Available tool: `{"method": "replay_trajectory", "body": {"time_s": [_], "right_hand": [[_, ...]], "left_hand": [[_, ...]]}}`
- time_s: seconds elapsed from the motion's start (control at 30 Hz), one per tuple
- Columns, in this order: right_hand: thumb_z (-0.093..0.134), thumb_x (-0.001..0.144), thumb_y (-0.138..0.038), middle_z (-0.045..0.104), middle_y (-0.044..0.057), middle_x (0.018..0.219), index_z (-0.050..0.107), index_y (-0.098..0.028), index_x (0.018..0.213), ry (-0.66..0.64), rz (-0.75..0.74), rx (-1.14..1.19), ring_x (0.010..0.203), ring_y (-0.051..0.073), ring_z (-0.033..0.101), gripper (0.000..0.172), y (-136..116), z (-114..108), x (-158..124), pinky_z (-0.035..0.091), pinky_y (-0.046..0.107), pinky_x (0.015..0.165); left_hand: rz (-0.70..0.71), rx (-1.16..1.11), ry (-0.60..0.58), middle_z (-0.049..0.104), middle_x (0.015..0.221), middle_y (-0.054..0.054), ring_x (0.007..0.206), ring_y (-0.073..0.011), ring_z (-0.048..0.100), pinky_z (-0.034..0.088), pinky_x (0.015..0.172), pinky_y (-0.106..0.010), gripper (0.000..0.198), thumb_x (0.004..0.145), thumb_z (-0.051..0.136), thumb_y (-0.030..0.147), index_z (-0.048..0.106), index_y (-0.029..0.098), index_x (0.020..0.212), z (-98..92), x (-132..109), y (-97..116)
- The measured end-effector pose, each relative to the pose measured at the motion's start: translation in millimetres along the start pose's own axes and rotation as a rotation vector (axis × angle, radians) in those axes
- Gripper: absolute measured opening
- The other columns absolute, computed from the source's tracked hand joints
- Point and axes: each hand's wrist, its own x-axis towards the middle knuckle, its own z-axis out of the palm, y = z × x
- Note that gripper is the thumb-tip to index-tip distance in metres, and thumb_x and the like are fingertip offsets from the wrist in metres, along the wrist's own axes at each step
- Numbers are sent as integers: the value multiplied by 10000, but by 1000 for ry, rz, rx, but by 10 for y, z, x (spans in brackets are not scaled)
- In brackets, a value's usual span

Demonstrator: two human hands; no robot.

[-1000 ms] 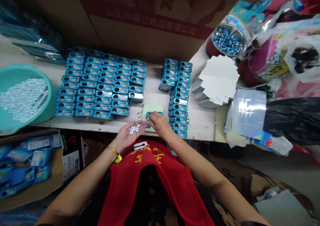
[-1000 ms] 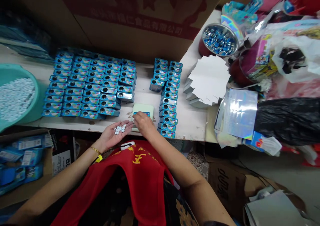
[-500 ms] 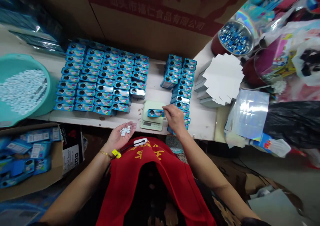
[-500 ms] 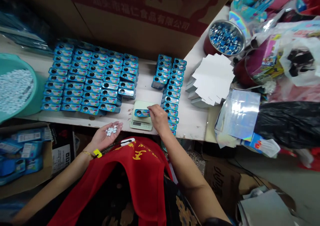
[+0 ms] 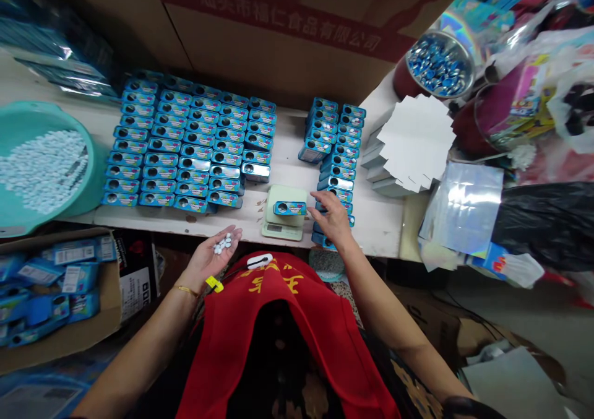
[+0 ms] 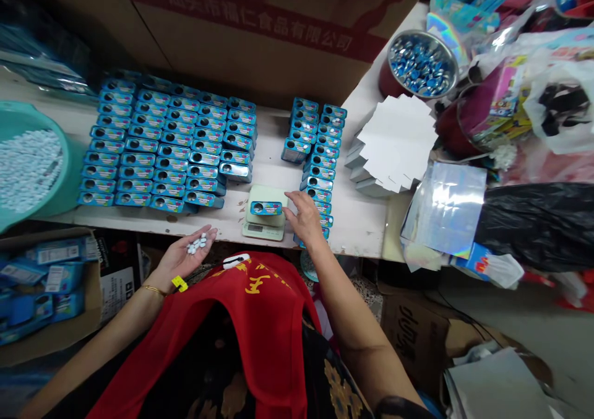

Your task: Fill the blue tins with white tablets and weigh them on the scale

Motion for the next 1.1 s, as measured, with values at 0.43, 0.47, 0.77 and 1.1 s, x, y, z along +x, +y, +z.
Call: {"method": "replay_trajectory", "body": {"time_s": [0.43, 0.47, 0.77, 1.1], "right_hand": [[499, 801, -248, 506, 92, 1094, 510, -197, 1132, -16, -71, -66, 1034, 207, 460, 336, -197, 218, -232, 409, 385, 882], [495, 807, -250, 511, 84, 1088, 511, -204, 1128, -58, -113, -42, 1031, 198, 464, 324, -255, 244, -215, 411, 375, 885], [447, 823, -146, 549, 83, 1023, 510, -167, 1116, -496, -401, -207, 933, 191, 470, 300, -894, 781, -307, 474, 297, 740], [472, 808, -131, 598, 55, 864, 610, -171, 932, -297, -276, -37, 829, 147, 527, 190, -520, 496, 53, 442, 280, 783]], "left_hand": [[-160, 30, -90, 625, 1000, -183, 1006, -240, 562, 494, 818, -315, 269, 787, 449, 72, 564, 37, 1027, 175, -43, -202], [-182, 25, -126, 619, 1018, -182, 1010, -245, 558, 485, 832, -336, 265, 796, 450, 94, 563, 38, 1029, 211, -34, -209], [-222, -80, -218, 651, 727, -72, 690, -132, 613, 498, 676, -255, 288, 869, 354, 232, 599, 81, 851, 419, 78, -306], [-158, -30, -260, 649, 850, -141, 893, -211, 602, 468, 825, -358, 242, 826, 398, 169, 593, 55, 912, 706, 158, -261]]}}
